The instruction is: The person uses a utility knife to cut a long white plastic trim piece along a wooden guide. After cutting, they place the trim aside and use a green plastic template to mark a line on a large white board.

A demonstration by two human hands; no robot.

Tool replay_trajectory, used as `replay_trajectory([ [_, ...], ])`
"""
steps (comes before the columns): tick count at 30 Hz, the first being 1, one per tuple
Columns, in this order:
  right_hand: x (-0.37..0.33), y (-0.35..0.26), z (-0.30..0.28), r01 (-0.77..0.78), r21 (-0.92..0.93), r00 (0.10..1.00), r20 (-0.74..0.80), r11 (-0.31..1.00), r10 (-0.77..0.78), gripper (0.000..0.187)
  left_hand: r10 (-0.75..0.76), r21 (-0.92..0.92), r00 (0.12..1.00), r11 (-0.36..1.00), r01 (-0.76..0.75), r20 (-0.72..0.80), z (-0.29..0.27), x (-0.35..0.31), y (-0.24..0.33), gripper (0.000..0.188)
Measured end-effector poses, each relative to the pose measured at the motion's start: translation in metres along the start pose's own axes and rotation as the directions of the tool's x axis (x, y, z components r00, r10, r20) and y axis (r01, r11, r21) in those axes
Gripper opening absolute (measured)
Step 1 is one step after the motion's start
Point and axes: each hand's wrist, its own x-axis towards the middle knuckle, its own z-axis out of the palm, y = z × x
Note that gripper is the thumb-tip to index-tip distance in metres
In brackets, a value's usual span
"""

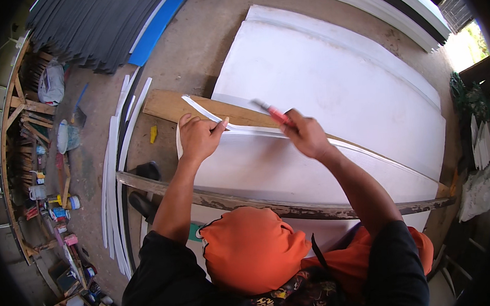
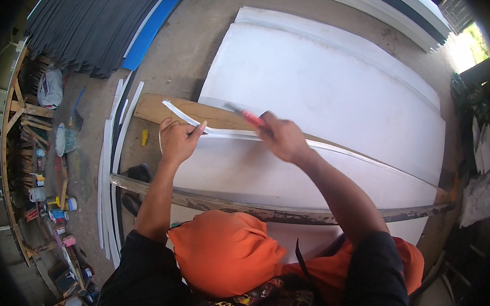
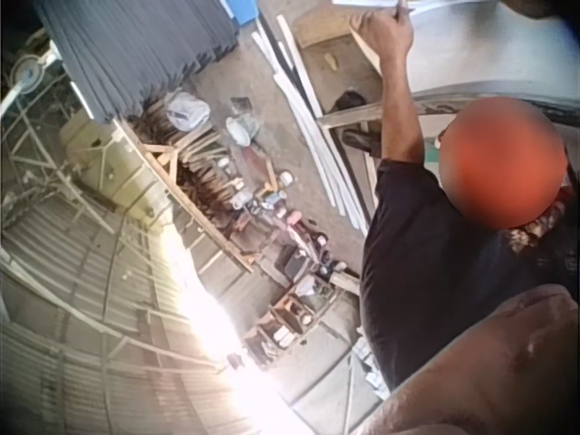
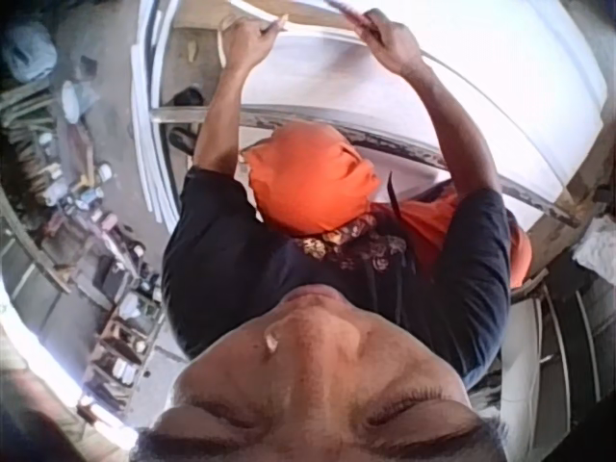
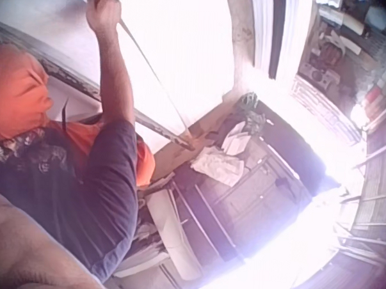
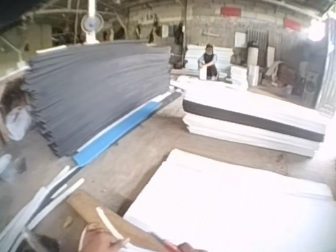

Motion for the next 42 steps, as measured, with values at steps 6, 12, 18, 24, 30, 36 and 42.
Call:
replay_trajectory([
  [6, -0.014, -0.003, 0.025, 0.337, -0.169, 0.937, -0.040, 0.926, -0.348, 0.024, -0.010, 0.011, 1.000, 1.000, 0.010, 0.015, 0.005, 0.002, -0.003, 0.045],
  [12, -0.006, -0.012, 0.032, 0.329, -0.227, 0.937, -0.044, 0.917, -0.347, 0.022, 0.006, -0.033, 0.998, 0.999, -0.008, -0.060, 0.005, 0.002, 0.001, 0.052],
  [18, -0.003, -0.027, 0.030, 0.290, -0.307, 0.957, 0.093, 0.906, -0.275, 0.021, -0.021, -0.034, 0.999, 0.999, 0.019, -0.042, 0.005, 0.002, 0.003, 0.055],
  [24, -0.012, -0.028, 0.003, 0.253, -0.443, 0.966, 0.169, 0.860, -0.197, 0.023, -0.028, -0.021, 0.999, 0.999, 0.028, -0.028, 0.000, 0.005, 0.010, 0.057],
  [30, -0.019, -0.023, -0.004, 0.295, -0.397, 0.955, 0.109, 0.869, -0.274, 0.028, -0.051, -0.012, 0.999, 0.999, 0.051, 0.000, -0.002, 0.005, 0.009, 0.058],
  [36, -0.008, -0.034, 0.018, 0.309, -0.427, 0.951, 0.145, 0.850, -0.273, 0.034, -0.076, -0.001, 0.997, 0.997, 0.076, 0.004, -0.001, 0.005, 0.012, 0.060],
  [42, -0.007, -0.035, 0.023, 0.336, -0.479, 0.942, 0.190, 0.811, -0.277, 0.037, -0.067, 0.029, 0.998, 0.997, 0.067, -0.009, -0.003, 0.004, 0.018, 0.058],
])
